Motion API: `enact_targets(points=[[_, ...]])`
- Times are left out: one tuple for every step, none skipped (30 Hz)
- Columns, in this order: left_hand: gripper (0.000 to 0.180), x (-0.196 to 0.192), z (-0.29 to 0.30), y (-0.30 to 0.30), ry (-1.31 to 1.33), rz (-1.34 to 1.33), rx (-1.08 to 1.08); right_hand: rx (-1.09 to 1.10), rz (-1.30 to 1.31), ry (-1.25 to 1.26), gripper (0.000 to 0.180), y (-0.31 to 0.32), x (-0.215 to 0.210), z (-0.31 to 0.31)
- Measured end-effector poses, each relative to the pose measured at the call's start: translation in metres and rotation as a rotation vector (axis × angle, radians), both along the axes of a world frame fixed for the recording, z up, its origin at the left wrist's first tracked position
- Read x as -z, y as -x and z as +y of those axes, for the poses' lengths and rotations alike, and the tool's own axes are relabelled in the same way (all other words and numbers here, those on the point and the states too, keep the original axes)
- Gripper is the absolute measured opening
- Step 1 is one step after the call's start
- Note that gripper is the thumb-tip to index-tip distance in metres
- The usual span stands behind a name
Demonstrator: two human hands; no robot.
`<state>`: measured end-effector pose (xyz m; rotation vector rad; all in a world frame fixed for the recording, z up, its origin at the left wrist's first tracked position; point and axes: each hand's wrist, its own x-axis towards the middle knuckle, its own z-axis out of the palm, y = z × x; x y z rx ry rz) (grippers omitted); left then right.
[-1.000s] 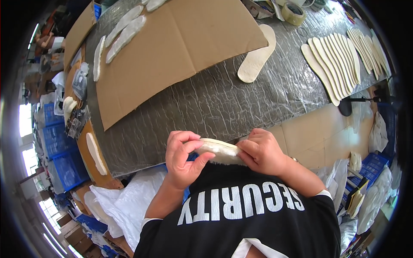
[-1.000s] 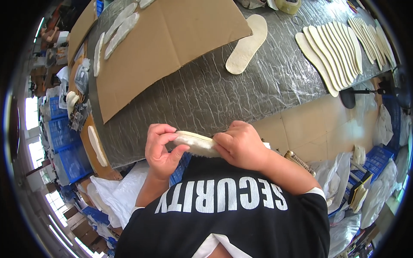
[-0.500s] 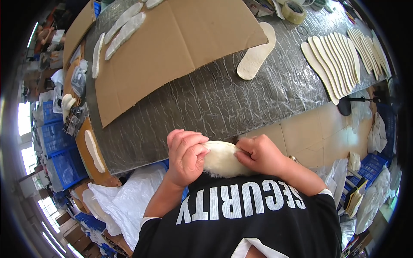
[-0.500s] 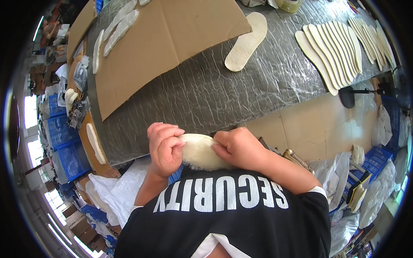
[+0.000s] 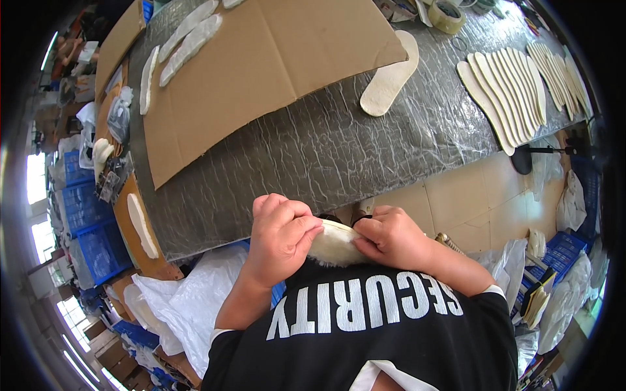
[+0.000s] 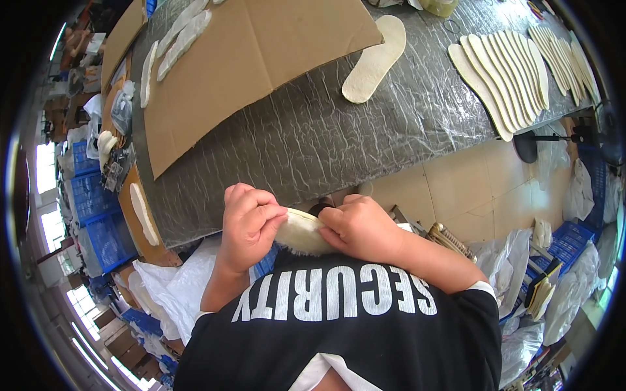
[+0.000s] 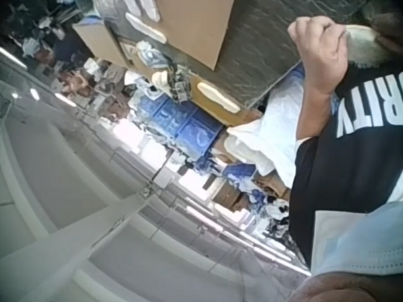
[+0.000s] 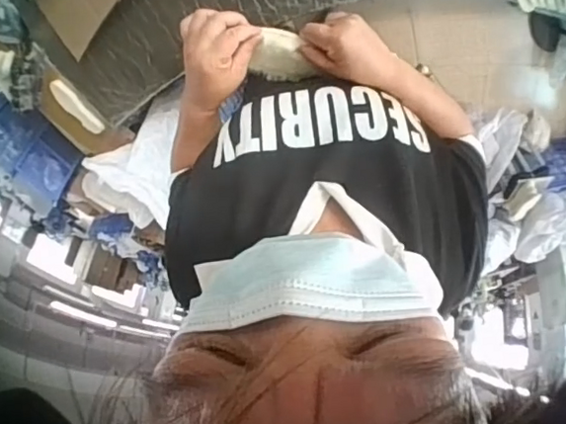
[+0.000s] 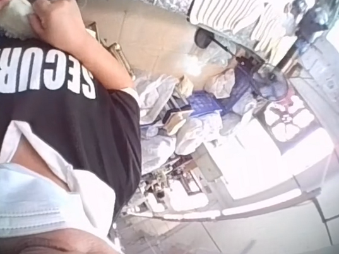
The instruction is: Preparing, checking, and stacking shoe insoles at a workbench in a manufacturing environment.
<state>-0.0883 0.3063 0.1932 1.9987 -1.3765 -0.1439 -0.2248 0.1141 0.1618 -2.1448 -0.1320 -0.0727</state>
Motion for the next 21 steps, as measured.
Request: enact_targets(points=[[0.020,-0.001,-0.001,0.001,-0.029,-0.004,-0.017,-0.005,-0.005,0.000,0.019,0.000,0.001,0.001],[0.020,-0.002,-0.001,0.002,-0.029,-0.003,-0.017,-0.005,-0.004,0.000,0.019,0.000,0.000,0.001],[0.021,-0.003,-0.001,0.003,-0.037,-0.047,-0.027,0.013,0.010,-0.008,0.020,0.000,-0.001,0.002],[0.023,-0.003,0.000,0.004,-0.045,-0.091,-0.036,0.031,0.025,-0.016,0.021,0.000,-0.001,0.003],[0.023,-0.004,-0.001,0.005,-0.046,-0.090,-0.036,0.031,0.026,-0.016,0.021,0.000,-0.001,0.004],[0.022,-0.004,-0.001,0.006,-0.048,-0.092,-0.032,0.034,0.028,-0.025,0.021,0.000,0.000,0.004],[0.022,-0.005,0.000,0.006,-0.050,-0.095,-0.029,0.036,0.029,-0.034,0.021,0.000,-0.001,0.004],[0.022,-0.005,0.000,0.007,-0.051,-0.095,-0.030,0.034,0.029,-0.035,0.021,0.000,-0.001,0.005],[0.022,-0.003,0.002,0.007,-0.069,-0.083,-0.040,0.024,0.028,-0.031,0.021,0.000,0.000,0.005],[0.022,-0.002,0.002,0.008,-0.087,-0.070,-0.049,0.015,0.027,-0.027,0.021,0.000,0.000,0.005],[0.022,-0.003,0.002,0.008,-0.087,-0.070,-0.050,0.014,0.028,-0.027,0.021,0.000,-0.001,0.006],[0.021,-0.003,0.002,0.008,-0.101,-0.056,-0.047,0.014,0.026,-0.026,0.022,-0.001,-0.002,0.006],[0.021,-0.003,0.002,0.009,-0.114,-0.041,-0.043,0.015,0.025,-0.024,0.022,-0.001,-0.002,0.005],[0.021,-0.003,0.001,0.008,-0.114,-0.040,-0.042,0.016,0.026,-0.024,0.022,-0.001,-0.001,0.005],[0.020,-0.003,0.001,0.008,-0.120,-0.055,-0.030,0.015,0.046,-0.023,0.021,0.000,-0.001,0.005],[0.020,-0.003,0.000,0.009,-0.127,-0.071,-0.019,0.012,0.066,-0.022,0.019,0.000,0.000,0.005],[0.020,-0.003,0.000,0.009,-0.127,-0.070,-0.019,0.012,0.066,-0.023,0.019,0.000,-0.002,0.006],[0.019,-0.001,0.000,0.011,-0.097,-0.096,0.010,0.064,0.149,-0.071,0.017,0.000,-0.004,0.007],[0.019,0.000,0.000,0.012,-0.066,-0.123,0.038,0.116,0.232,-0.120,0.016,0.000,-0.005,0.008],[0.018,0.001,0.001,0.012,-0.064,-0.149,0.054,0.116,0.232,-0.121,0.016,0.001,-0.005,0.009],[0.018,0.001,0.002,0.012,-0.065,-0.148,0.054,0.120,0.224,-0.133,0.015,0.001,-0.003,0.009]])
